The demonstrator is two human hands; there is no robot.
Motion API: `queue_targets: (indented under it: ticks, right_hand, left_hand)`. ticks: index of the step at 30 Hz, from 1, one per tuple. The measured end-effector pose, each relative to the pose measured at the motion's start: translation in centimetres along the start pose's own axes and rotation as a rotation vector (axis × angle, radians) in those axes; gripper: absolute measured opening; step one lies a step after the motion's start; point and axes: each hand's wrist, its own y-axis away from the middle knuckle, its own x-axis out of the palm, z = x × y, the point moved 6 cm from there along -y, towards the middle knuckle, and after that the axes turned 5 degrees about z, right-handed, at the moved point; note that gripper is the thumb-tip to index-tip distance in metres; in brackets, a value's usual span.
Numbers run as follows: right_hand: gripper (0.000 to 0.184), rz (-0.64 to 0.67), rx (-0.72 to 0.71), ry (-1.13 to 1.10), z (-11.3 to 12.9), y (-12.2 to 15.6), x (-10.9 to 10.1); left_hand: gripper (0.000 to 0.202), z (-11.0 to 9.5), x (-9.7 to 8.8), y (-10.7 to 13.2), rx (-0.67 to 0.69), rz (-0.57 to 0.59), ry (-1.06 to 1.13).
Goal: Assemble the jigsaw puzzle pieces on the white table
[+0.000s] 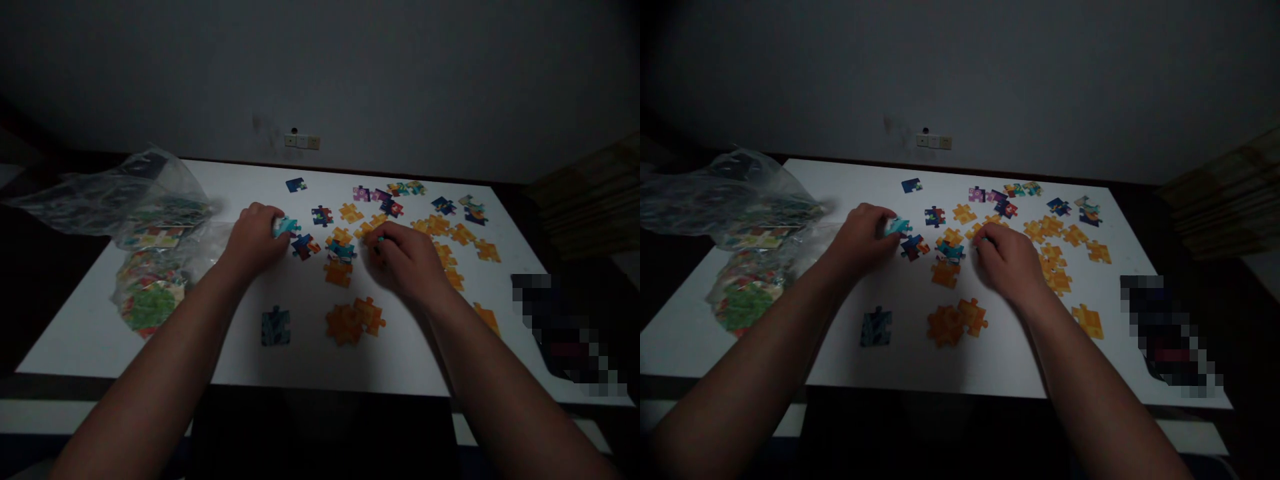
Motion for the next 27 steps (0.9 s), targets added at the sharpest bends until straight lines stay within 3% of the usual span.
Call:
queue_targets:
  ticks: [5,10,14,20,23,27]
  right_hand:
    - [0.02,-0.075,0.07,0.042,-0.6,0.1,-0.6]
    - [0.024,0.039,0.147,0.137,-0.7,0.0,-0.2]
    - [0.028,0.081,0.169,0.159,-0.5,0.2,-0.2]
    - [0.026,0.129,0.102,0.276,0.9,0.2,-1.3]
    - [0.023,0.269,0.026,0.38,2.9,0.7,-1.5]
    - [0.015,0.514,0.048,0.486,4.1,2.7,-1.4]
  left_hand:
    - [0.038,-1.2,-0.3,0.1,0.082,0.007,0.003]
    - [0.051,-3.7,0.1,0.9,0.303,0.185,0.035]
    - [0.058,-3.9,0.5,1.3,0.284,0.267,-0.008]
    - [0.045,-3.7,0.6,1.2,0.256,0.303,0.003]
    - [0.042,-3.7,0.6,1.2,0.246,0.289,0.012]
    - [0.041,-3.3,0.5,1.2,0.221,0.267,0.021]
